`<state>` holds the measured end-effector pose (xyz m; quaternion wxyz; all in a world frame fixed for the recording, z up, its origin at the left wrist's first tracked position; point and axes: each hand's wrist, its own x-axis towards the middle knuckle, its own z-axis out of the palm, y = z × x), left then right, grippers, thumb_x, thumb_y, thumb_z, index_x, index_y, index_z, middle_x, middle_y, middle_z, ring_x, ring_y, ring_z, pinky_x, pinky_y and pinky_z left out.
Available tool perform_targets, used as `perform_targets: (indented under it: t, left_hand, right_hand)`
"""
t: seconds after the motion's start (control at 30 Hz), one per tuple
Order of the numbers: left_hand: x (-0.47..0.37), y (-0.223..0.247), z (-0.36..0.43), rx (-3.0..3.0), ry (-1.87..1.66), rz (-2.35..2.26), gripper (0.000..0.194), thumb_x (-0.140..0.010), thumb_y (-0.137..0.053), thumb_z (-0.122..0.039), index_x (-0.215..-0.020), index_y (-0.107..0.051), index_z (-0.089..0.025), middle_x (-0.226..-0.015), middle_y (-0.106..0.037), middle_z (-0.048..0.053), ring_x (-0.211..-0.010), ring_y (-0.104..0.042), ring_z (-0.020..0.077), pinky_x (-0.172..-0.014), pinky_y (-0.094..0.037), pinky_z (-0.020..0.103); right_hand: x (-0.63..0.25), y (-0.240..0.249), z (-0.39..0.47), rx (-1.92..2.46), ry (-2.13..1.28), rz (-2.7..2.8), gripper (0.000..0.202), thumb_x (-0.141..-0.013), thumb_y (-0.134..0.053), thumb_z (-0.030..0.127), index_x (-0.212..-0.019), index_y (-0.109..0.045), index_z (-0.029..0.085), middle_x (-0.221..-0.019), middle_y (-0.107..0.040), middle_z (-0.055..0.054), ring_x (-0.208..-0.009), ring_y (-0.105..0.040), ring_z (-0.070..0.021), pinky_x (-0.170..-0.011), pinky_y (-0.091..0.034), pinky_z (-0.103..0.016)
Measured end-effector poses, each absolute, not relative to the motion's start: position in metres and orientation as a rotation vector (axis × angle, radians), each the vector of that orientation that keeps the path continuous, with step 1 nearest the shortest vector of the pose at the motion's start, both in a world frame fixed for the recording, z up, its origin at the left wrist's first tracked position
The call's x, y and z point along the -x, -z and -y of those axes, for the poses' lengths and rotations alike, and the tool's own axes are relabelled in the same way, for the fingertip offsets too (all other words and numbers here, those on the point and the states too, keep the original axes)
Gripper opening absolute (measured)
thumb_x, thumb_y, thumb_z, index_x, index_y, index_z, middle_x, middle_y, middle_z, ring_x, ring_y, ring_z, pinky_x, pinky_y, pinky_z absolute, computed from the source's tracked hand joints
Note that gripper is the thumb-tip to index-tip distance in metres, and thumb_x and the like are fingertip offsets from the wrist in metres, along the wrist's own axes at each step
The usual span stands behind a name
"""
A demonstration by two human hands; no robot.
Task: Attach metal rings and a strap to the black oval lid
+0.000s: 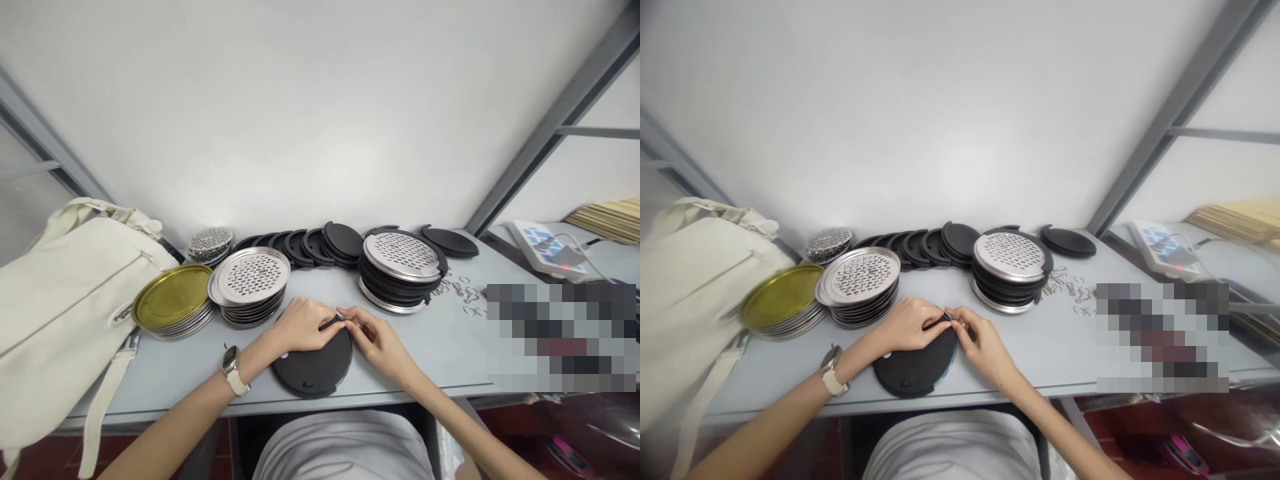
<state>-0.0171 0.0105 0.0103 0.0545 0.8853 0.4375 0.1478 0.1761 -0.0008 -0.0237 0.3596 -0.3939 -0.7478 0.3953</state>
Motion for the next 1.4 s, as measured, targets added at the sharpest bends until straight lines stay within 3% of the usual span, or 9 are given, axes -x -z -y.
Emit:
perform_targets:
  t: [0.2, 0.53, 0.9, 1.03, 1.2, 1.4]
  left_hand:
    - [0.017, -0.011, -0.009, -2.716, -0.454, -1.314, 0.044, -0.094, -0.043, -0.045, -0.062, -0.056, -0.017, -0.059, -0.061, 0.002, -0.051, -0.048, 0.0127, -0.051, -0.017, 0.028]
    - [0.018, -0.013, -0.006, -2.735, -0.449, -1.297, 0.044, -0.094, -0.045, -0.046, -0.062, -0.055, -0.017, -0.058, -0.060, 0.000, -0.052, -0.050, 0.0119, -0.051, -0.018, 0.028]
    - [0.014, -0.017, -0.002, -2.750, -0.368, -1.251, 0.036, -0.096, -0.043, -0.041, -0.076, -0.063, -0.018, -0.075, -0.069, 0.002, -0.065, -0.061, 0.0155, -0.054, -0.027, 0.027]
    - [0.014, -0.018, -0.001, -2.764, -0.347, -1.250, 0.036, -0.097, -0.042, -0.041, -0.077, -0.062, -0.018, -0.076, -0.069, 0.002, -0.066, -0.062, 0.0162, -0.054, -0.027, 0.027]
    - [0.015, -0.018, -0.001, -2.780, -0.336, -1.241, 0.037, -0.097, -0.042, -0.042, -0.076, -0.061, -0.018, -0.075, -0.069, 0.002, -0.066, -0.062, 0.0162, -0.054, -0.027, 0.028]
    - [0.020, -0.017, -0.004, -2.812, -0.363, -1.278, 0.039, -0.099, -0.032, -0.024, -0.073, -0.060, -0.017, -0.075, -0.069, 0.003, -0.066, -0.062, 0.0162, -0.056, -0.027, 0.029]
  right_hand:
    - [-0.175, 0.020, 0.008, 1.032, -0.908, 1.943, 0.028, -0.096, -0.044, 0.030, -0.115, -0.061, 0.019, -0.106, -0.069, -0.009, -0.085, -0.064, -0.0209, -0.077, -0.049, -0.030]
    - [-0.181, 0.026, 0.010, 0.969, -0.788, 2.022, 0.034, -0.096, -0.041, 0.023, -0.126, -0.056, 0.020, -0.117, -0.066, -0.012, -0.109, -0.062, -0.0229, -0.091, -0.049, -0.033]
    - [-0.187, 0.018, 0.018, 1.053, -0.937, 1.989, 0.034, -0.096, -0.041, 0.033, -0.122, -0.056, 0.015, -0.095, -0.069, -0.008, -0.083, -0.066, -0.0185, -0.078, -0.051, -0.026]
    - [-0.189, 0.021, 0.017, 1.072, -0.986, 1.994, 0.036, -0.097, -0.041, 0.035, -0.124, -0.054, 0.015, -0.076, -0.065, -0.003, -0.065, -0.058, -0.0156, -0.067, -0.049, -0.024]
    - [-0.190, 0.023, 0.016, 1.073, -0.993, 1.991, 0.039, -0.096, -0.041, 0.037, -0.125, -0.054, 0.015, -0.070, -0.059, -0.001, -0.060, -0.051, -0.0144, -0.060, -0.045, -0.023]
    - [-0.189, 0.024, 0.013, 1.081, -1.004, 2.002, 0.040, -0.096, -0.040, 0.038, -0.126, -0.055, 0.015, -0.063, -0.049, 0.002, -0.055, -0.043, -0.0129, -0.053, -0.039, -0.022]
